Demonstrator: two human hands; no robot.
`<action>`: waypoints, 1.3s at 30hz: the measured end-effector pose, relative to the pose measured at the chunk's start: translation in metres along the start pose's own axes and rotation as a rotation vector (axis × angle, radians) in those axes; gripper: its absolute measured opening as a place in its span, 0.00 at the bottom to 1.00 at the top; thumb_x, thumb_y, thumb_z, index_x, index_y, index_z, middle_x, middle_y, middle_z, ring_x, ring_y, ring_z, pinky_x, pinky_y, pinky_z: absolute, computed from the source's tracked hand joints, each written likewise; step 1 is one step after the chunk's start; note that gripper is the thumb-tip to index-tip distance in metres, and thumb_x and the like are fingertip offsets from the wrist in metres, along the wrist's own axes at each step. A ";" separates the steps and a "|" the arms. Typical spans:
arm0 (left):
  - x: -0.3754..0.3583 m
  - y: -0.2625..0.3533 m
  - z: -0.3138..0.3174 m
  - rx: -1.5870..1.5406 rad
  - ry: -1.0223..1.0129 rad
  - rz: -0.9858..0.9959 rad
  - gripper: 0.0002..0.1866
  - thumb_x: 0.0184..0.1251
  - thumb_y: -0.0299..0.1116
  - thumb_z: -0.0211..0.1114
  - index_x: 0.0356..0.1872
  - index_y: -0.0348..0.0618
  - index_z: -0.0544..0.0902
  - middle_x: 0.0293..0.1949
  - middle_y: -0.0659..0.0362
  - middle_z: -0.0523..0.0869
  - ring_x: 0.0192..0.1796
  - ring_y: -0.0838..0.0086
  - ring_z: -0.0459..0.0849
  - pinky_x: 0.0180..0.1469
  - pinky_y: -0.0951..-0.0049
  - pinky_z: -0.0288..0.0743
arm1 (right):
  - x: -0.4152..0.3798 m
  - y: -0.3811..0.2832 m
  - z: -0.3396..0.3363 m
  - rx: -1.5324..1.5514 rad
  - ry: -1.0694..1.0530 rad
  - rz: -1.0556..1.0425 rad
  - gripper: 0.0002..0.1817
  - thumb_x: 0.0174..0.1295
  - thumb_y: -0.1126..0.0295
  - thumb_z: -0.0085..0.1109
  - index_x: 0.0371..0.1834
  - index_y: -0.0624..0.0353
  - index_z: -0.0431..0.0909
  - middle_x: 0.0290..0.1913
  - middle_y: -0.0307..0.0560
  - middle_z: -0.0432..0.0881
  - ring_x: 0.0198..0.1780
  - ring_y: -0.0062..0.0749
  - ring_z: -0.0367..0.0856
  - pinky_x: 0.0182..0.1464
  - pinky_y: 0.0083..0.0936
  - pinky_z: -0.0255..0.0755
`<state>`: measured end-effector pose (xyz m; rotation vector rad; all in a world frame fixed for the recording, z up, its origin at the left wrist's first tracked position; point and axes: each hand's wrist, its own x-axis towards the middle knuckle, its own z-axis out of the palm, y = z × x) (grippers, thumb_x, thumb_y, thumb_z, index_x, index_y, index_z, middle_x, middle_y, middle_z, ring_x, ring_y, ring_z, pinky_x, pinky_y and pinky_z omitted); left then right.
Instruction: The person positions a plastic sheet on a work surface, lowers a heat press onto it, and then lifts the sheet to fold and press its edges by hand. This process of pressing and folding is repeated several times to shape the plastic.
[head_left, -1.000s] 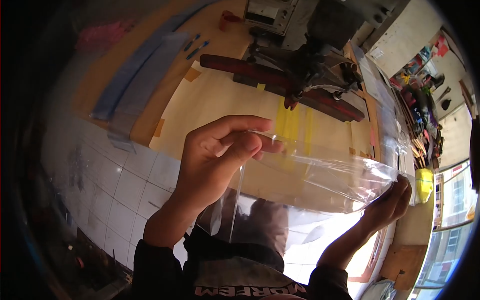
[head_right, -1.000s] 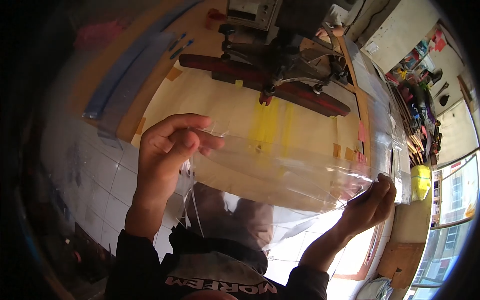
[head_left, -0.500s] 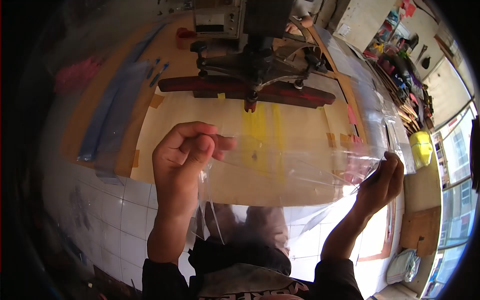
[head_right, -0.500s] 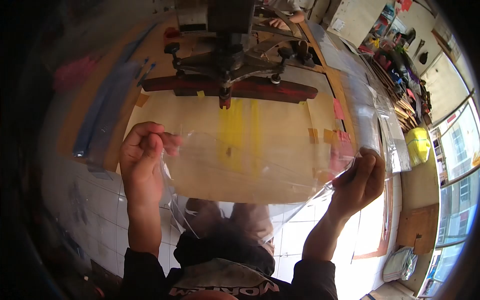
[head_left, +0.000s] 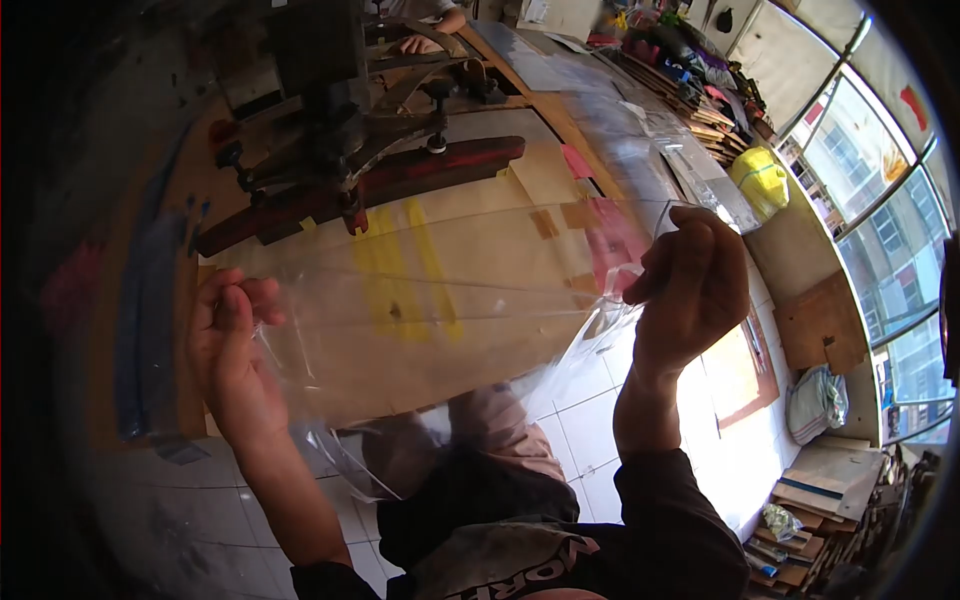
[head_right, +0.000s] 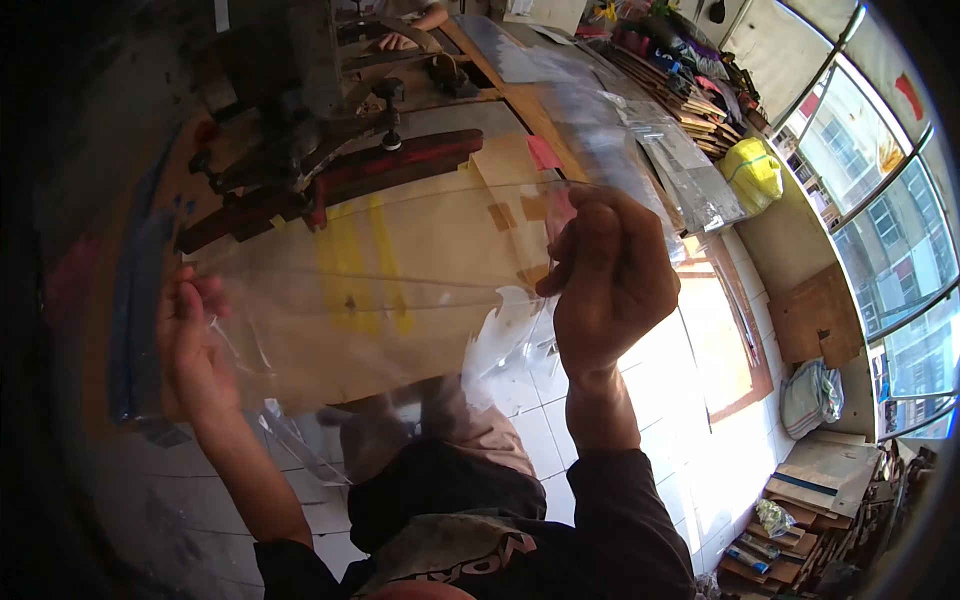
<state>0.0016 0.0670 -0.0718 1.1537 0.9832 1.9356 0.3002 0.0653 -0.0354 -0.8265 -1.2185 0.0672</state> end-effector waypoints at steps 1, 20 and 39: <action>-0.001 0.001 -0.001 -0.003 0.005 0.002 0.12 0.69 0.34 0.60 0.48 0.37 0.77 0.34 0.57 0.85 0.35 0.80 0.78 0.41 0.77 0.68 | 0.000 -0.001 0.001 0.006 0.000 0.011 0.09 0.70 0.76 0.47 0.40 0.69 0.77 0.19 0.40 0.75 0.14 0.13 0.67 0.15 0.10 0.60; -0.015 0.041 0.022 -0.158 -0.259 -0.037 0.11 0.66 0.30 0.65 0.43 0.31 0.80 0.34 0.55 0.86 0.40 0.70 0.87 0.39 0.75 0.78 | 0.015 0.047 -0.016 -0.241 0.302 -0.061 0.16 0.70 0.64 0.49 0.40 0.71 0.78 0.34 0.44 0.77 0.35 0.25 0.72 0.38 0.22 0.66; -0.012 0.032 0.013 0.121 -0.247 0.346 0.09 0.72 0.33 0.56 0.41 0.36 0.73 0.50 0.43 0.82 0.53 0.67 0.81 0.57 0.70 0.72 | 0.012 0.026 -0.006 -0.113 0.312 0.000 0.17 0.71 0.63 0.47 0.34 0.66 0.77 0.28 0.36 0.69 0.29 0.19 0.63 0.32 0.17 0.57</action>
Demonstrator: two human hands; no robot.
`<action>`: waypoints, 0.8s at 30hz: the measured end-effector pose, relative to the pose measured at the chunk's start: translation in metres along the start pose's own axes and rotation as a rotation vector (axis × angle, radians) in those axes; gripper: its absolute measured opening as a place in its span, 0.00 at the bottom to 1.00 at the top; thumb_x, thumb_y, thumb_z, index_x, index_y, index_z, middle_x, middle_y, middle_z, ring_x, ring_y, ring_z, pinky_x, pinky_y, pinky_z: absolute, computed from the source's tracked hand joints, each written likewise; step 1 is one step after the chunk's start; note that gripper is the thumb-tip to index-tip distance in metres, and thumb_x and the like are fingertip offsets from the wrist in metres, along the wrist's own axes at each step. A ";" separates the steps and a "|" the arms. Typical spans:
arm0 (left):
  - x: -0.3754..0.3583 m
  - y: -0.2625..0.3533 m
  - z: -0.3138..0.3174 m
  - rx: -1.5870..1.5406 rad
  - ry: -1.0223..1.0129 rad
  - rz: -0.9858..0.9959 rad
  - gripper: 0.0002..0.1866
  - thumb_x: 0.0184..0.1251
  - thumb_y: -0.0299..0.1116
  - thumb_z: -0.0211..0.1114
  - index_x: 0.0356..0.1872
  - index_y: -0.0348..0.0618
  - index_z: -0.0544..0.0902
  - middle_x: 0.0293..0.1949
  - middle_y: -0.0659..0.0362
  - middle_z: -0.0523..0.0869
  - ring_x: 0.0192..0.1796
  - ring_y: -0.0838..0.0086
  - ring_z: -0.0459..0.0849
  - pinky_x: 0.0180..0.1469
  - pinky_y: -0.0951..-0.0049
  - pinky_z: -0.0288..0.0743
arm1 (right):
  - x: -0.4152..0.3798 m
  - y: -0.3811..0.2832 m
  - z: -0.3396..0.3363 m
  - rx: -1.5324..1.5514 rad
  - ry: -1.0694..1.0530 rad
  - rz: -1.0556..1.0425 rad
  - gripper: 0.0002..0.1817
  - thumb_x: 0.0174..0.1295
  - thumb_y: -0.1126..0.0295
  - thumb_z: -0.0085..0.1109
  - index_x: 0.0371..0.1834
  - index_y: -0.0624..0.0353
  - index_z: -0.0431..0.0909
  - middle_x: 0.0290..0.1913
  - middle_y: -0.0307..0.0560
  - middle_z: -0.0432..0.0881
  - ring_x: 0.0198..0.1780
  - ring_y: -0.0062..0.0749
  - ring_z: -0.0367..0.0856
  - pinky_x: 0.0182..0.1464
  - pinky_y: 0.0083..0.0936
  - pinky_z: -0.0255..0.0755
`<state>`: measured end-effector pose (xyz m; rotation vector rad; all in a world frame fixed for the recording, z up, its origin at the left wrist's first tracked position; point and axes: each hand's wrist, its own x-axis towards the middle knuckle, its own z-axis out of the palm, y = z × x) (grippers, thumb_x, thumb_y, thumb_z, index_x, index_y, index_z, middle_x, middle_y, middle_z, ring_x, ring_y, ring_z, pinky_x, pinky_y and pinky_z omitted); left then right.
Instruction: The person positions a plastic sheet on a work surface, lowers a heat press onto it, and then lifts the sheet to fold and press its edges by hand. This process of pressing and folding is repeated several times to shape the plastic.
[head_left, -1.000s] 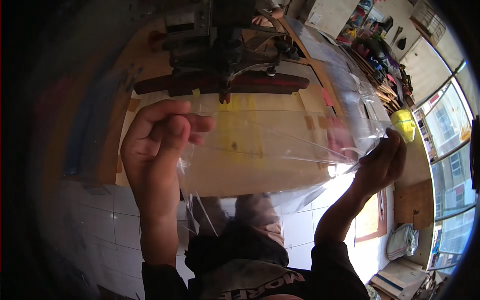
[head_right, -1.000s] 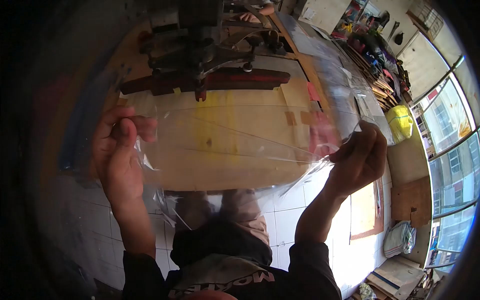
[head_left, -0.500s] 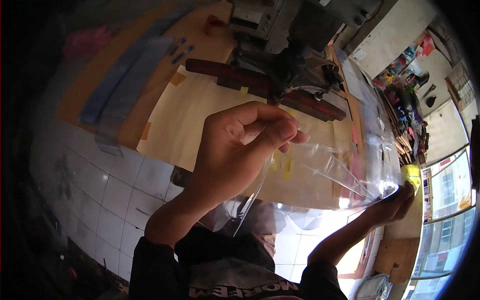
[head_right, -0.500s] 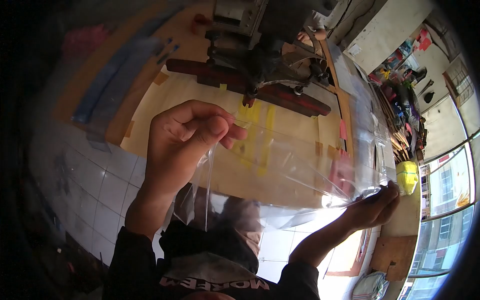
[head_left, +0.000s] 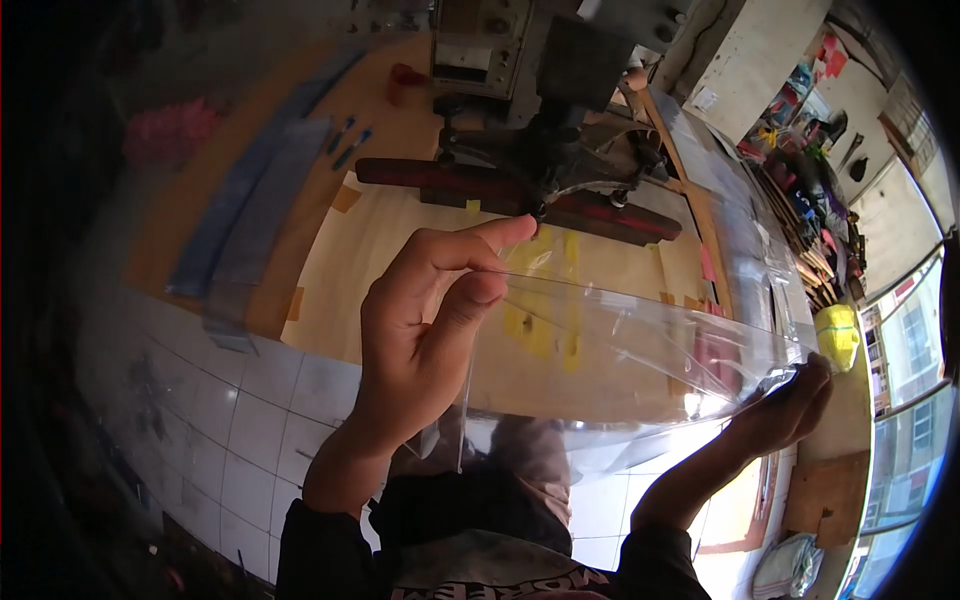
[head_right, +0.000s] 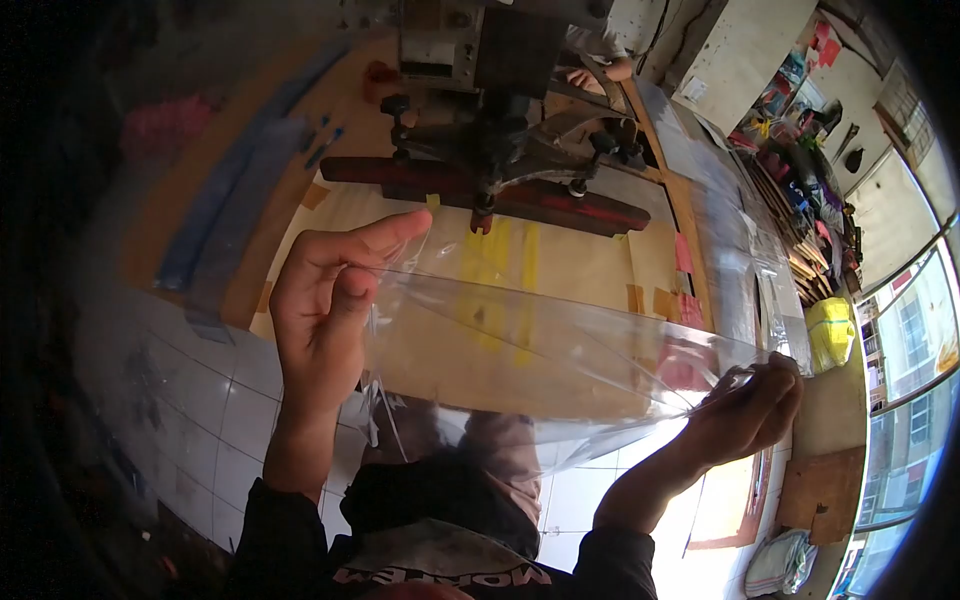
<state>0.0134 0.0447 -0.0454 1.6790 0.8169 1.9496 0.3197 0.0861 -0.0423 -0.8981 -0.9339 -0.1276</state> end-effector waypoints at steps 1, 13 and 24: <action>-0.002 0.003 0.000 0.043 -0.009 -0.033 0.11 0.74 0.36 0.53 0.41 0.37 0.70 0.50 0.38 0.81 0.58 0.60 0.80 0.61 0.64 0.70 | -0.001 0.000 0.000 0.004 -0.004 0.005 0.17 0.71 0.63 0.47 0.34 0.66 0.77 0.28 0.36 0.69 0.29 0.19 0.63 0.32 0.17 0.57; -0.013 0.003 0.001 0.078 0.062 -0.039 0.07 0.73 0.30 0.54 0.39 0.35 0.73 0.38 0.54 0.84 0.39 0.76 0.84 0.40 0.79 0.73 | -0.011 0.006 -0.001 0.254 -0.091 0.119 0.11 0.70 0.69 0.51 0.35 0.65 0.78 0.24 0.30 0.69 0.26 0.11 0.59 0.28 0.13 0.51; -0.018 0.000 0.004 -0.100 0.164 -0.228 0.08 0.71 0.29 0.58 0.37 0.34 0.75 0.28 0.59 0.81 0.32 0.78 0.85 0.36 0.82 0.75 | -0.021 0.015 -0.002 0.073 -0.082 0.139 0.12 0.70 0.68 0.50 0.36 0.66 0.79 0.28 0.34 0.74 0.29 0.15 0.66 0.33 0.14 0.59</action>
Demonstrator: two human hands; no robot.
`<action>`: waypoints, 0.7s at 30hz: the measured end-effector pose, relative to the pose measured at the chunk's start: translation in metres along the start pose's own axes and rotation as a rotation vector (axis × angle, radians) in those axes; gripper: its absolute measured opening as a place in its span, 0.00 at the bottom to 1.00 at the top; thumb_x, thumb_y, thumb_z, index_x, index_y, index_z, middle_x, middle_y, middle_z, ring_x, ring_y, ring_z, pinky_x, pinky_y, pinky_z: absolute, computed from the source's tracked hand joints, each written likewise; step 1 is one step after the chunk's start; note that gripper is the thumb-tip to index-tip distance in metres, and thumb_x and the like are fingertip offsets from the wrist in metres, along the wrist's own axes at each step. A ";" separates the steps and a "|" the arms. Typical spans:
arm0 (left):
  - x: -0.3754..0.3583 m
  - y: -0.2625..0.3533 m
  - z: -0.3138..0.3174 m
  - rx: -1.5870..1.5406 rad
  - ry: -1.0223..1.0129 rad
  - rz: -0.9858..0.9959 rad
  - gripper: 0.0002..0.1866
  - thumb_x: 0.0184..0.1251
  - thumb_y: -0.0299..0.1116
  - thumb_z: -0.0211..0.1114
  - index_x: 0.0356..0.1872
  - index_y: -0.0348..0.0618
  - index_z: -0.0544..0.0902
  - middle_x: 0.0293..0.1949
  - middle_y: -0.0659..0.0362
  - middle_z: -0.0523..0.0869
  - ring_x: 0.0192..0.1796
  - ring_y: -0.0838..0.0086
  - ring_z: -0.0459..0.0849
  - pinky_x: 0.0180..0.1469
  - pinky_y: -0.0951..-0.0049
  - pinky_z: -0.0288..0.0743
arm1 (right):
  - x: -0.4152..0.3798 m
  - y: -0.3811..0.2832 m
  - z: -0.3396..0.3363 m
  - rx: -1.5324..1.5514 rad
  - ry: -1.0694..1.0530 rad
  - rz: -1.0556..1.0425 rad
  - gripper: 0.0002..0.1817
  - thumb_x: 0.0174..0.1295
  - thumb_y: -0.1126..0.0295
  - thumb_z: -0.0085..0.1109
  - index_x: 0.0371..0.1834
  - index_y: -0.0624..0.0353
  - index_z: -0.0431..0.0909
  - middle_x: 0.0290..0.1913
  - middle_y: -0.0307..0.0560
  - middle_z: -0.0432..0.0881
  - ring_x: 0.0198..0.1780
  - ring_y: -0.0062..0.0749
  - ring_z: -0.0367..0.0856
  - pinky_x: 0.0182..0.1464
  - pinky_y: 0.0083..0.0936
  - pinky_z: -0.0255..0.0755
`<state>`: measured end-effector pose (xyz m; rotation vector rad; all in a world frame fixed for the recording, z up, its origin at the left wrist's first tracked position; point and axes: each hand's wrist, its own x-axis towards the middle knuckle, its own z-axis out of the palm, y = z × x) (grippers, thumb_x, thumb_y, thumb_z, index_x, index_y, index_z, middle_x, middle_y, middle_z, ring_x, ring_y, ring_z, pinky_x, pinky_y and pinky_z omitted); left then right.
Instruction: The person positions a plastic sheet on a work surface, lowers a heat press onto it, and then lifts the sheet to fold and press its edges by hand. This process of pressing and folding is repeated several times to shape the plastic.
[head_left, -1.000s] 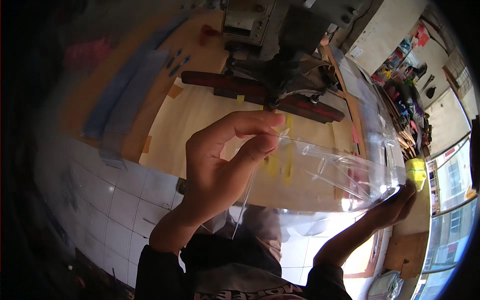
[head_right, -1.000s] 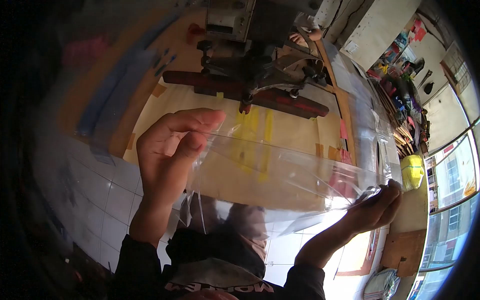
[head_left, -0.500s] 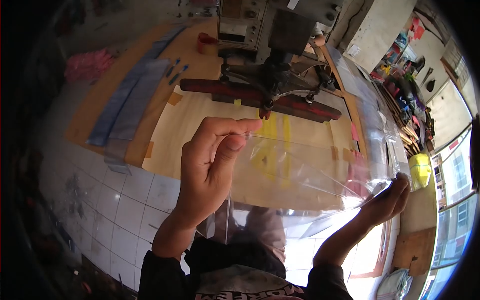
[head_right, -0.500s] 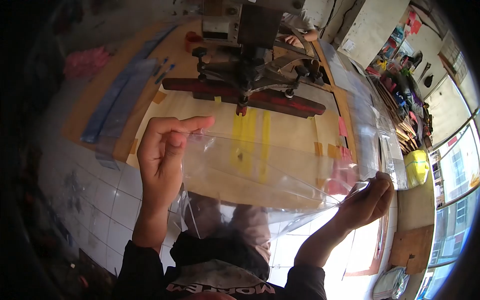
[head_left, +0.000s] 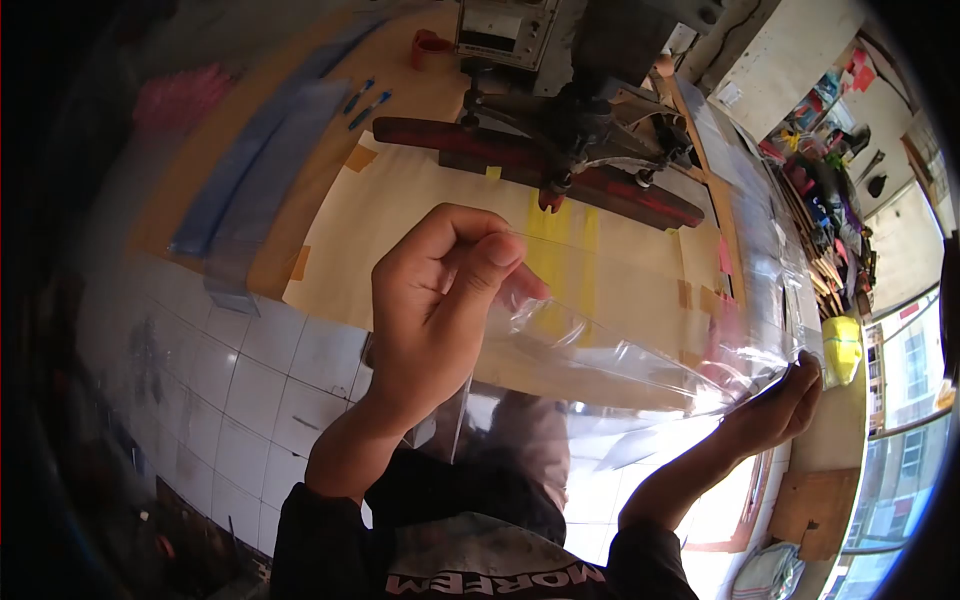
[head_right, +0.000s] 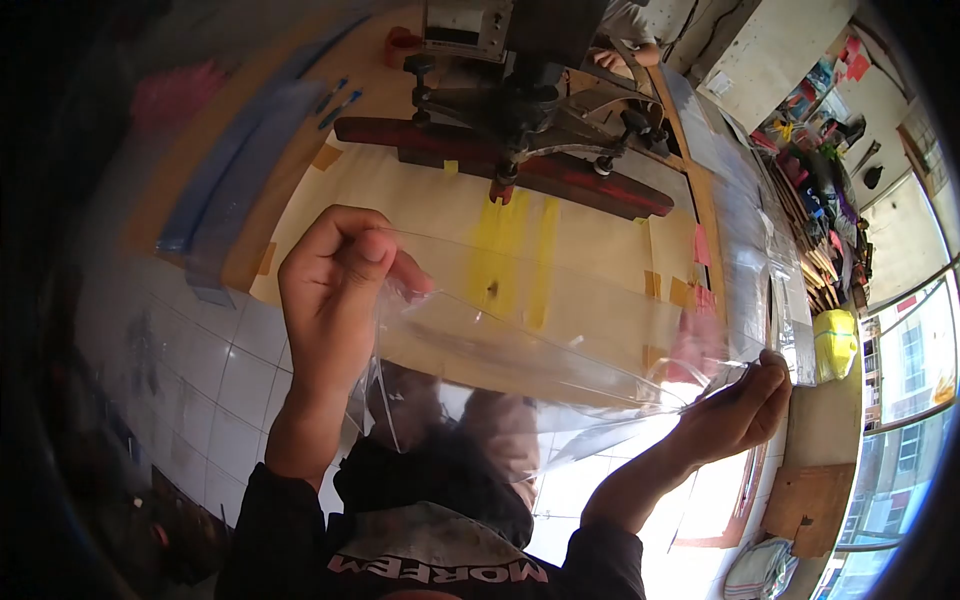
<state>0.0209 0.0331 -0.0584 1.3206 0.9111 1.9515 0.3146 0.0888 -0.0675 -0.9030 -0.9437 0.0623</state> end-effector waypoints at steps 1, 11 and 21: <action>0.000 -0.001 -0.001 -0.045 -0.012 -0.016 0.08 0.71 0.30 0.58 0.36 0.34 0.75 0.28 0.59 0.81 0.32 0.78 0.84 0.35 0.82 0.75 | -0.001 0.001 -0.001 -0.051 0.008 -0.036 0.12 0.70 0.68 0.50 0.36 0.66 0.79 0.29 0.36 0.75 0.32 0.17 0.68 0.35 0.16 0.62; 0.004 -0.013 -0.012 -0.188 -0.117 -0.087 0.07 0.70 0.29 0.59 0.40 0.34 0.77 0.26 0.56 0.84 0.29 0.81 0.81 0.32 0.82 0.70 | 0.000 0.014 0.002 0.035 -0.076 0.147 0.12 0.68 0.65 0.54 0.36 0.64 0.80 0.28 0.34 0.74 0.33 0.15 0.68 0.37 0.16 0.62; -0.002 -0.011 -0.020 -0.106 -0.187 -0.131 0.08 0.68 0.28 0.60 0.40 0.32 0.79 0.31 0.56 0.85 0.37 0.77 0.84 0.38 0.79 0.74 | -0.002 0.020 0.004 -0.069 -0.053 0.145 0.14 0.68 0.63 0.55 0.37 0.65 0.81 0.30 0.37 0.76 0.35 0.19 0.70 0.41 0.18 0.64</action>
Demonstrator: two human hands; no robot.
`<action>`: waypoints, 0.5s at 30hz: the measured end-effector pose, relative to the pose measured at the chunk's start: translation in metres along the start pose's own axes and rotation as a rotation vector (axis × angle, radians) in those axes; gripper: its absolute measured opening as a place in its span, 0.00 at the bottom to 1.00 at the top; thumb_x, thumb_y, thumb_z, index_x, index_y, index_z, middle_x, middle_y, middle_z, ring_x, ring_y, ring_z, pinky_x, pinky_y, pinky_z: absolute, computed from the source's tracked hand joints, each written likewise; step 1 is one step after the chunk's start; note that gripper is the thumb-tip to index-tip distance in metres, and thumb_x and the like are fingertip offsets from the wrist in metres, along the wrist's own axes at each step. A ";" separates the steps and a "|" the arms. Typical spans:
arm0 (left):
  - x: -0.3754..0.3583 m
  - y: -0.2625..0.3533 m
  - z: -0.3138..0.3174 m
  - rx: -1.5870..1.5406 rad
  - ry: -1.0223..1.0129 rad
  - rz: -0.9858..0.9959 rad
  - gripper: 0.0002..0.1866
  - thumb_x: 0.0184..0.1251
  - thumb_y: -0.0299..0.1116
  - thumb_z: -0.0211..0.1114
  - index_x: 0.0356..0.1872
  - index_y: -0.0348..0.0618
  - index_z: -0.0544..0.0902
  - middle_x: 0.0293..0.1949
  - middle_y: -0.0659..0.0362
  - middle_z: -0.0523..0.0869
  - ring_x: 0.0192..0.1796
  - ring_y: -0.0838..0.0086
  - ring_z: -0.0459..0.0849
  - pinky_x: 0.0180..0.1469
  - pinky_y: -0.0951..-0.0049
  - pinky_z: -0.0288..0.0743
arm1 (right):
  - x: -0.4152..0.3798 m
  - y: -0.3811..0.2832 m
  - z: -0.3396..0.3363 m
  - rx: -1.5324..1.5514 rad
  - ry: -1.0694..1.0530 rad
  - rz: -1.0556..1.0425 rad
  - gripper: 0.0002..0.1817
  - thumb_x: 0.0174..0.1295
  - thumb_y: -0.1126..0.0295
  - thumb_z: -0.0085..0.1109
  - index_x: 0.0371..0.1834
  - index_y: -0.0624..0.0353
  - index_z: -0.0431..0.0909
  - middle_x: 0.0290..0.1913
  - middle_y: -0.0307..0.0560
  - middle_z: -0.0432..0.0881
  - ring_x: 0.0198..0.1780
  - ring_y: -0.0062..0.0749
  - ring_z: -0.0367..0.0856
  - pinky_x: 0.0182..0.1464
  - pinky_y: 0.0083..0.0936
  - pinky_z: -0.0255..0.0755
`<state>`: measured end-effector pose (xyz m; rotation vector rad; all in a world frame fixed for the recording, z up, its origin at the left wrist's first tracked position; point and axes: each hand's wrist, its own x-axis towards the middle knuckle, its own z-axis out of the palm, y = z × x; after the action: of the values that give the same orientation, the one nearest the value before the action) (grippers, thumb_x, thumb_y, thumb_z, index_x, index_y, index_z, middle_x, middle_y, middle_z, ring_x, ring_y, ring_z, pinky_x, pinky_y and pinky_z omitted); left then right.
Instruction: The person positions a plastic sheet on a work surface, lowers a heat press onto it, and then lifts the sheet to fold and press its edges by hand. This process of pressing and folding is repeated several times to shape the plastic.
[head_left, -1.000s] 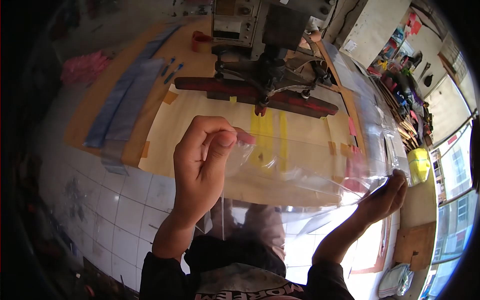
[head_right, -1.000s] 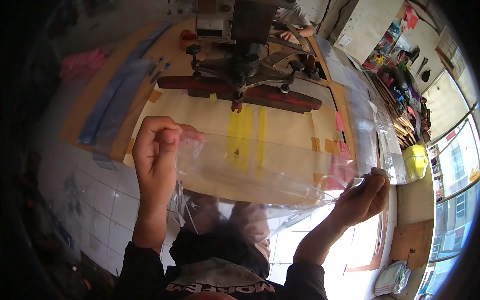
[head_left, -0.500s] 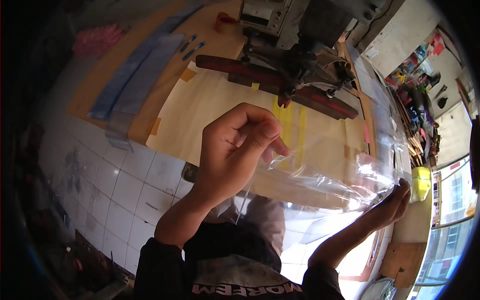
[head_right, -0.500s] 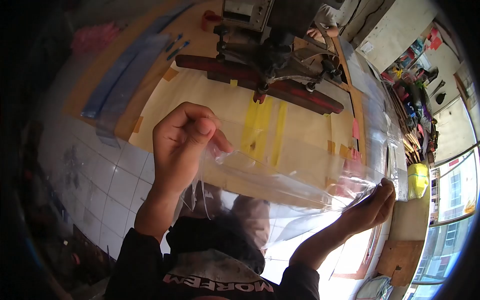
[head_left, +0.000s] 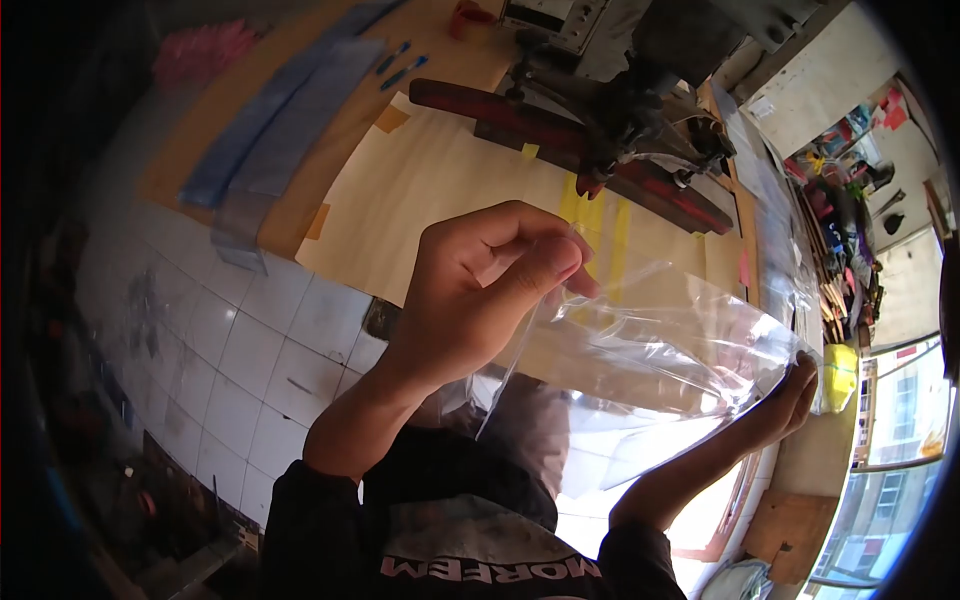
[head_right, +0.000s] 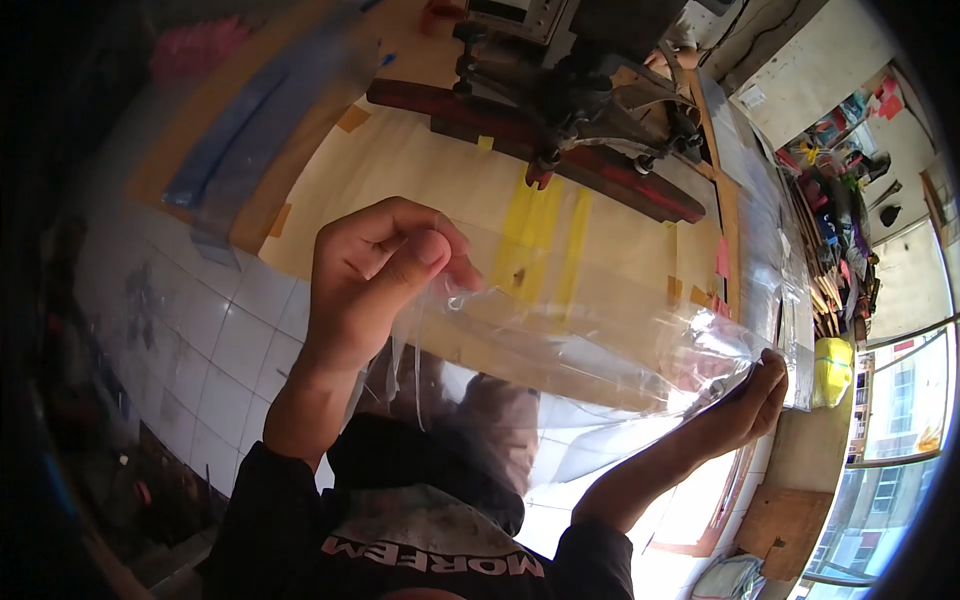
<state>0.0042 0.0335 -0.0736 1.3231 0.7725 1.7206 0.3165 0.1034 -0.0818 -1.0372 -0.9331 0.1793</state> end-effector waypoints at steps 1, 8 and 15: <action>-0.001 0.002 0.001 -0.002 0.001 -0.003 0.08 0.68 0.28 0.60 0.40 0.32 0.79 0.31 0.56 0.85 0.37 0.77 0.84 0.38 0.79 0.74 | -0.001 -0.001 0.001 -0.003 -0.001 0.000 0.14 0.68 0.63 0.55 0.37 0.65 0.81 0.30 0.37 0.76 0.35 0.19 0.70 0.41 0.18 0.64; -0.009 0.004 0.011 0.130 0.180 0.026 0.08 0.69 0.29 0.61 0.38 0.32 0.78 0.30 0.56 0.83 0.35 0.74 0.84 0.45 0.74 0.76 | -0.008 -0.006 -0.002 0.087 -0.015 -0.011 0.12 0.70 0.66 0.51 0.34 0.64 0.79 0.28 0.34 0.74 0.30 0.13 0.67 0.34 0.13 0.61; -0.006 -0.013 0.009 0.093 0.227 -0.042 0.14 0.69 0.38 0.60 0.34 0.33 0.78 0.24 0.56 0.81 0.30 0.73 0.81 0.40 0.74 0.71 | -0.011 0.003 0.004 0.303 -0.046 0.047 0.11 0.71 0.72 0.49 0.36 0.68 0.79 0.28 0.38 0.78 0.23 0.09 0.67 0.25 0.07 0.59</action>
<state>0.0169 0.0343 -0.0844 1.1758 1.0132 1.8406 0.3075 0.1021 -0.0893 -0.7771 -0.8917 0.3733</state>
